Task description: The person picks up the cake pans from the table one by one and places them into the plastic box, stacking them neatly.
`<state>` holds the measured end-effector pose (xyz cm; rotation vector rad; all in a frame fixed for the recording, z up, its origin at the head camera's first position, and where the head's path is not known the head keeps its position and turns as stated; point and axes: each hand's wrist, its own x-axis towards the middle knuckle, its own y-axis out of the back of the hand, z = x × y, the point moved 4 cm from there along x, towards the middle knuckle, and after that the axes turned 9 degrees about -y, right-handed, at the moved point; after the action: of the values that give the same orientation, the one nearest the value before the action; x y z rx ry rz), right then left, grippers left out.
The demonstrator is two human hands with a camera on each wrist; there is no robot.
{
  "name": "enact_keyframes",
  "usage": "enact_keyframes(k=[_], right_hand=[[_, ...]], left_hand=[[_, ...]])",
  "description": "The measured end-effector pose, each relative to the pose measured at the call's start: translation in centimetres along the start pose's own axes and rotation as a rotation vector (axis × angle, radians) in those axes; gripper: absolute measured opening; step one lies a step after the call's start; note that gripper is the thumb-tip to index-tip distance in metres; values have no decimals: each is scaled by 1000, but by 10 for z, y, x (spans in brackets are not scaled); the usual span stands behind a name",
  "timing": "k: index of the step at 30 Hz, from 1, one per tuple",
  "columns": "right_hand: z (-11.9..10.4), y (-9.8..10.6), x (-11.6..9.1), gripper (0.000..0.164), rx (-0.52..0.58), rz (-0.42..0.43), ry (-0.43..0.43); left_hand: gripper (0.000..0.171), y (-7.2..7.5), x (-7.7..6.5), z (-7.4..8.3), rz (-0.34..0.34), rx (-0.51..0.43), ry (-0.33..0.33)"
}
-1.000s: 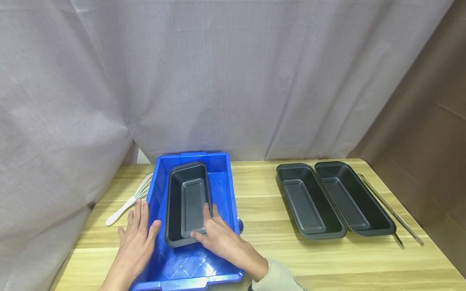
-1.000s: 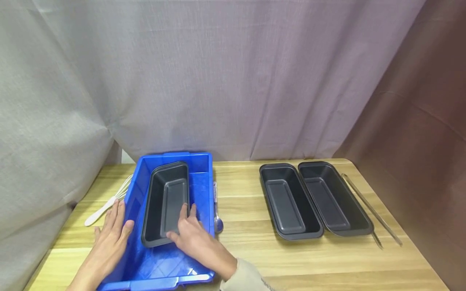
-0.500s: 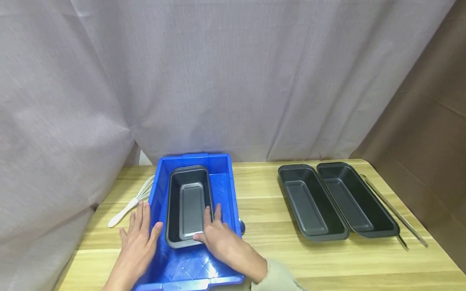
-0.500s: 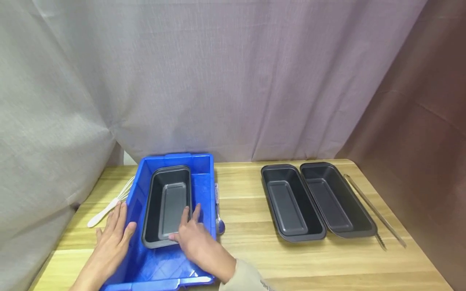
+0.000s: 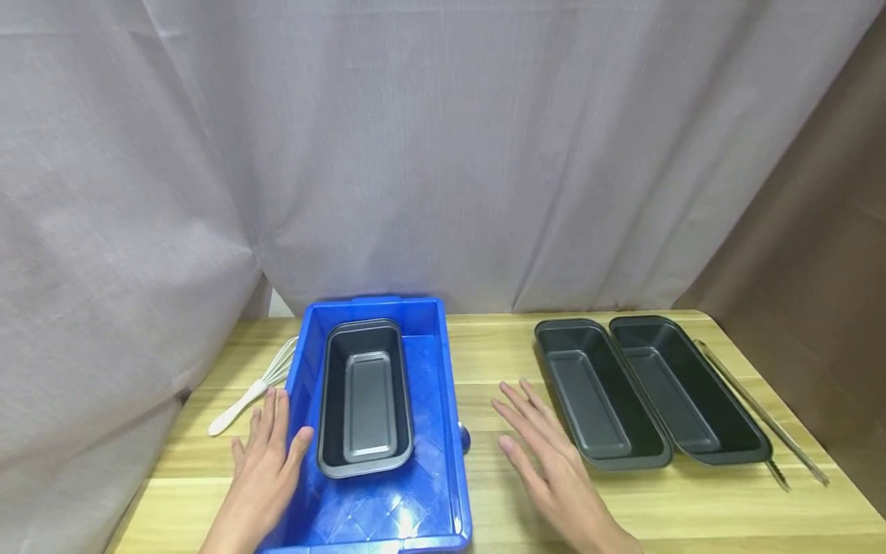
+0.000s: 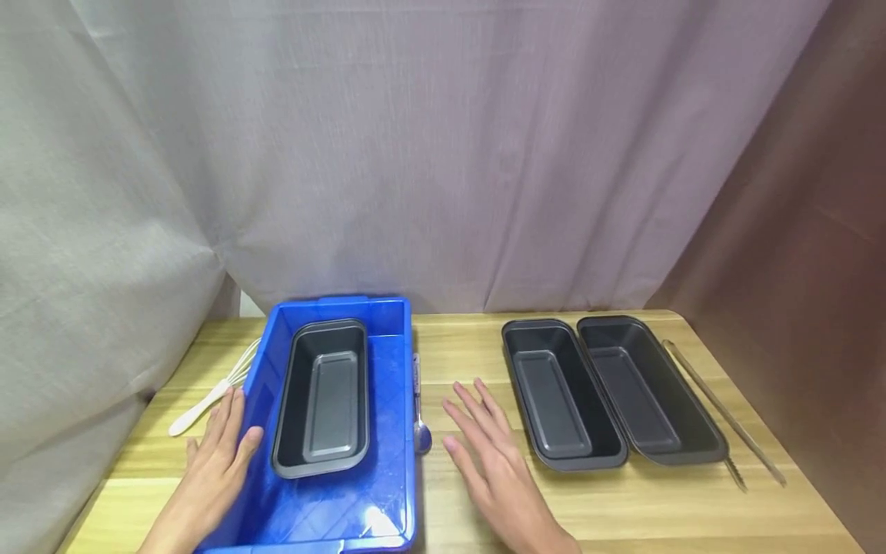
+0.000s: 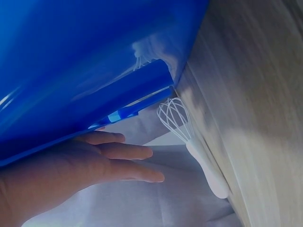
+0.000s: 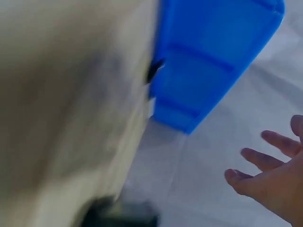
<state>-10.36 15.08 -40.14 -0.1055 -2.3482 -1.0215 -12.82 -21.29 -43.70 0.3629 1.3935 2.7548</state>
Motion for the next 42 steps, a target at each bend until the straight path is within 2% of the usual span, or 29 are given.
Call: enact_keyframes(k=[3,6,8,11,13,16,18,21,23,25,28,30,33,39,42], right_hand=[[21,15,-14,58,7,10,22],[39,28,-26,58,3,16,34],[49,36,-33,54,-3,37,41],[65,48,-45,44,-26,86,3],[76,58,-53,37,-48,156,-73],[97,74,-63,28,-107,196,-308],[115,83,-68,27,-133,121,-506],[145,92,-72,47,-154,-175,-772],[159,94,-75,62,-104,-350,-905],[169,94,-78,71,-17,-464,-992],[177,91,-78,69,126,-483,-1023],[179,87,-75,66,209,-477,-989],[182,80,-69,64,269,-461,-955],[183,77,-62,52,173,-406,-892],[180,76,-61,46,196,-360,-885]], left_hand=[[75,0,0,0,3,7,5],[75,0,0,1,12,20,1],[76,0,0,1,18,32,-5],[76,0,-1,1,23,38,-14],[77,0,-1,1,27,36,-18],[77,0,-1,1,30,24,-20],[77,0,-2,0,29,19,-17],[76,1,-2,0,28,18,-15],[76,0,-2,0,27,20,-16],[76,0,-1,0,28,24,-18],[76,0,-1,1,30,28,-22],[76,0,-2,1,34,32,-23],[75,0,-2,1,40,33,-26],[75,-1,-2,2,50,32,-41],[74,-1,-2,2,63,40,-53]])
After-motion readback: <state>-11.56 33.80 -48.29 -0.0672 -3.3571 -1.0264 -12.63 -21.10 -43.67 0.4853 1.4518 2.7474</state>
